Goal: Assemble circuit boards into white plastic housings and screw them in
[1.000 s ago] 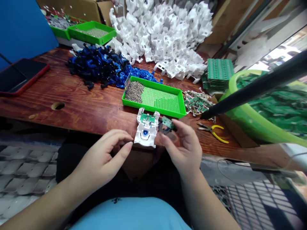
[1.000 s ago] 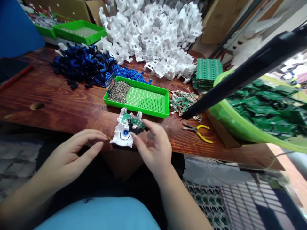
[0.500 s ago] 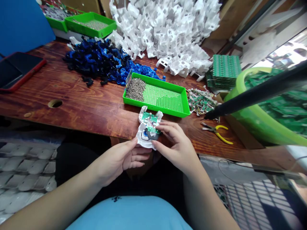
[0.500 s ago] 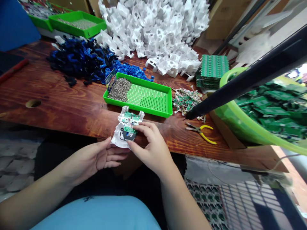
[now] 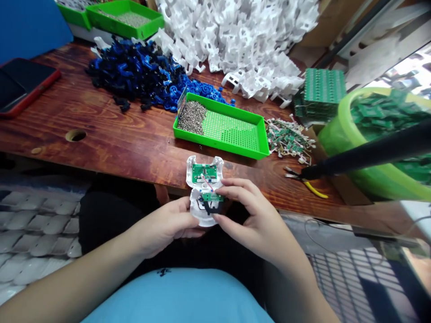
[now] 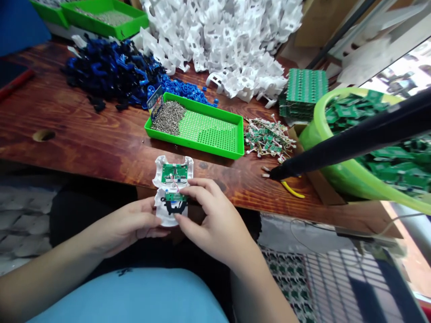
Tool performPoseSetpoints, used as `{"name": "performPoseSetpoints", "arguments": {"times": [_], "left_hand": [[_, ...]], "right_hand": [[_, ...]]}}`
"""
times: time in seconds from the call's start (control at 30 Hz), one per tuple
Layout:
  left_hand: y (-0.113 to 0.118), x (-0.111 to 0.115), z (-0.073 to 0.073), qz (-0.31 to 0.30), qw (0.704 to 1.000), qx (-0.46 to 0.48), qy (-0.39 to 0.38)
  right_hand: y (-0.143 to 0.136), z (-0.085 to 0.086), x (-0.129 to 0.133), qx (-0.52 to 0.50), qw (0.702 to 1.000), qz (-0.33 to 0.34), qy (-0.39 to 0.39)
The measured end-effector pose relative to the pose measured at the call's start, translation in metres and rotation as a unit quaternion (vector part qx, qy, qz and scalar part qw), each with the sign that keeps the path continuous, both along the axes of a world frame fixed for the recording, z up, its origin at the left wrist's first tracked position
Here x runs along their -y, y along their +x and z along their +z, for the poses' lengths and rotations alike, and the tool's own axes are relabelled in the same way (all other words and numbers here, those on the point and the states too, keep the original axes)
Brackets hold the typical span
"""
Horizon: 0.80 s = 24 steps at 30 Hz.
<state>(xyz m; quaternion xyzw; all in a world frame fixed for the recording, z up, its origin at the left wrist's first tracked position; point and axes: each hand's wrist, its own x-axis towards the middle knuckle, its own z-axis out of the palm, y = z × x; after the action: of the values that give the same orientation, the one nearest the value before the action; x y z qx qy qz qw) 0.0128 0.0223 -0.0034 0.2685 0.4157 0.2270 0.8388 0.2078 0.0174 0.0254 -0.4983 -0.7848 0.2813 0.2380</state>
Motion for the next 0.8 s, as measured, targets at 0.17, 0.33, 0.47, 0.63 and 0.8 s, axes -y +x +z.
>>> {"name": "performPoseSetpoints", "arguments": {"times": [0.17, 0.33, 0.47, 0.63, 0.8], "left_hand": [[0.001, 0.006, 0.000, -0.007, 1.000, 0.007, 0.015], [0.001, 0.015, -0.004, 0.009, 0.999, 0.020, 0.041], [0.002, 0.021, -0.006, 0.044, 0.996, 0.065, 0.049], [0.001, 0.025, -0.010, 0.048, 0.991, 0.097, 0.079], [0.003, 0.026, -0.010, 0.043, 0.991, 0.092, 0.087]], "right_hand": [[-0.006, 0.001, 0.012, 0.044, 0.999, -0.006, 0.028], [-0.011, 0.004, 0.020, 0.094, 0.995, 0.006, 0.034], [-0.014, 0.006, 0.023, 0.120, 0.992, 0.007, 0.039], [-0.019, 0.008, 0.028, 0.150, 0.988, -0.007, 0.031], [-0.027, 0.010, 0.030, 0.185, 0.981, -0.023, 0.042]]}}
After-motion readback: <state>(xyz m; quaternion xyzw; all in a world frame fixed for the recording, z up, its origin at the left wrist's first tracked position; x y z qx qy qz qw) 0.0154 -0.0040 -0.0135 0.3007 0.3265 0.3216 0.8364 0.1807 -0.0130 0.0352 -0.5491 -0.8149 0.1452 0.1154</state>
